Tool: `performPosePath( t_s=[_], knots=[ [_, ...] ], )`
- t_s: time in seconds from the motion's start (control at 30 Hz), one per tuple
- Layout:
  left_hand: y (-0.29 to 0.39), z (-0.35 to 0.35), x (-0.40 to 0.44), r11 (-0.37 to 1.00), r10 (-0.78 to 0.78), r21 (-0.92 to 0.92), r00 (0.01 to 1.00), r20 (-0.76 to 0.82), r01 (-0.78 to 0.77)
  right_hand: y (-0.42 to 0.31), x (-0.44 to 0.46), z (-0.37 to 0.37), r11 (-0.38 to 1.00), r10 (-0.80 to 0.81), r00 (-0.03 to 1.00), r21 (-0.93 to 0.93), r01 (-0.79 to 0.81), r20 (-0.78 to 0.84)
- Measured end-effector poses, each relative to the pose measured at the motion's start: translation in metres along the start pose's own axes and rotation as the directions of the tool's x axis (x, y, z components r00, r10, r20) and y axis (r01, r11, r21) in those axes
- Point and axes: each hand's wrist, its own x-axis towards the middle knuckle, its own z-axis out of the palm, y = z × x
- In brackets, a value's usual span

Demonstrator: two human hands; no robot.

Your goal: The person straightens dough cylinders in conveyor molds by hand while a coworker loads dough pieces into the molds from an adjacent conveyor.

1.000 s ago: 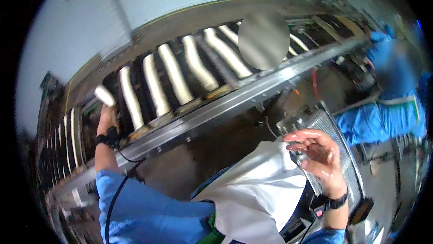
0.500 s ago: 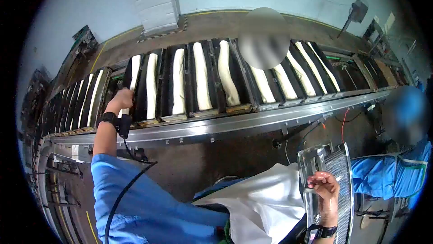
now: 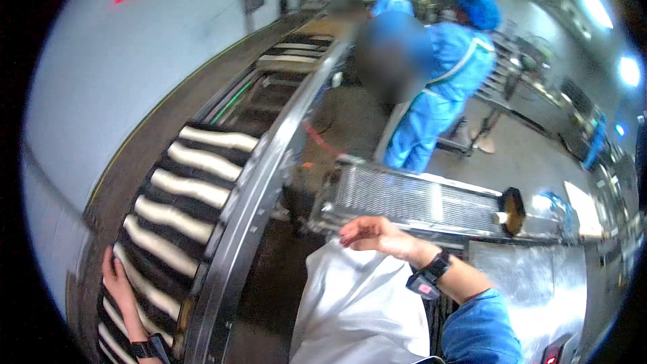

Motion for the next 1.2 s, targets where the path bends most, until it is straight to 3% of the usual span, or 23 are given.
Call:
performPosePath(
  t_s=[0.1, 0.13, 0.2, 0.23, 0.27, 0.3, 0.37, 0.4, 0.47, 0.5, 0.53, 0.6, 0.67, 0.93, 1.0, 1.07, 1.1, 1.13, 1.17, 1.2],
  knots=[
    [0.165, 0.088, 0.034, 0.946, 0.155, -0.312, 0.969, 0.190, -0.090, -0.017, -0.012, -0.033, 0.996, 0.049, 0.989, 0.079, -0.038, -0.141],
    [0.176, 0.110, 0.036, 0.919, 0.234, -0.367, 0.947, 0.220, -0.143, -0.011, -0.010, -0.012, 0.999, 0.040, 0.976, 0.028, -0.034, -0.216],
    [0.235, 0.141, 0.043, 0.825, 0.443, -0.485, 0.865, 0.236, -0.290, -0.037, -0.035, -0.037, 0.997, -0.009, 0.895, 0.061, 0.040, -0.446],
    [0.259, 0.172, 0.048, 0.710, 0.470, -0.670, 0.855, 0.219, -0.219, -0.042, -0.049, -0.057, 0.983, -0.048, 0.856, 0.130, 0.133, -0.514],
    [0.288, 0.186, 0.057, 0.703, 0.491, -0.677, 0.837, 0.242, -0.217, -0.047, -0.059, -0.080, 0.955, -0.089, 0.810, 0.181, 0.235, -0.580],
    [0.319, 0.194, 0.067, 0.704, 0.425, -0.703, 0.854, 0.299, -0.104, -0.053, -0.073, -0.104, 0.916, -0.125, 0.749, 0.215, 0.340, -0.650],
    [0.360, 0.186, 0.085, 0.532, 0.295, -0.810, 0.843, 0.449, 0.246, -0.063, -0.103, -0.138, 0.846, -0.145, 0.609, 0.222, 0.485, -0.780],
    [0.378, 0.174, 0.090, 0.404, 0.249, -0.831, 0.829, 0.501, 0.382, -0.068, -0.120, -0.154, 0.826, -0.145, 0.534, 0.195, 0.528, -0.833],
    [0.376, 0.216, 0.128, 0.021, 0.193, -0.819, 0.801, 0.566, 0.574, -0.063, -0.155, -0.195, 0.732, -0.190, 0.455, 0.183, 0.656, -0.870],
    [0.382, 0.216, 0.133, -0.091, 0.193, -0.809, 0.807, 0.557, 0.580, -0.065, -0.169, -0.205, 0.706, -0.161, 0.399, 0.177, 0.686, -0.903],
    [0.390, 0.218, 0.138, -0.096, 0.193, -0.810, 0.809, 0.555, 0.578, -0.066, -0.180, -0.213, 0.679, -0.130, 0.344, 0.169, 0.714, -0.930],
    [0.402, 0.232, 0.148, -0.324, -0.030, -0.724, 0.758, 0.652, 0.609, -0.065, -0.193, -0.223, 0.634, -0.089, 0.304, 0.181, 0.751, -0.948],
    [0.404, 0.247, 0.147, -0.400, -0.034, -0.680, 0.731, 0.681, 0.615, -0.053, -0.201, -0.237, 0.626, -0.063, 0.280, 0.180, 0.758, -0.958],
    [0.383, 0.298, 0.117, -0.297, -0.030, -0.603, 0.624, 0.781, 0.741, -0.003, -0.194, -0.258, 0.599, 0.083, 0.267, 0.262, 0.757, -0.960],
    [0.365, 0.318, 0.105, -0.162, -0.056, -0.611, 0.611, 0.790, 0.775, 0.013, -0.188, -0.259, 0.620, 0.101, 0.298, 0.294, 0.727, -0.949],
    [0.348, 0.324, 0.078, 0.061, 0.029, -0.668, 0.668, 0.744, 0.741, 0.039, -0.178, -0.270, 0.700, 0.114, 0.314, 0.301, 0.648, -0.942],
    [0.327, 0.344, 0.071, 0.336, 0.143, -0.726, 0.730, 0.668, 0.599, 0.047, -0.170, -0.265, 0.890, 0.085, 0.252, 0.187, 0.415, -0.964],
    [0.309, 0.359, 0.066, 0.557, 0.284, -0.740, 0.751, 0.596, 0.377, 0.052, -0.161, -0.260, 0.988, 0.025, 0.202, 0.054, 0.142, -0.979],
    [0.301, 0.347, 0.048, 0.741, 0.426, -0.666, 0.706, 0.566, 0.087, 0.078, -0.158, -0.266, 0.931, -0.200, 0.247, -0.262, -0.254, -0.948],
    [0.297, 0.326, 0.033, 0.808, 0.554, -0.541, 0.617, 0.559, -0.235, 0.104, -0.155, -0.274, 0.631, -0.373, 0.370, -0.525, -0.571, -0.851]
  ],
)
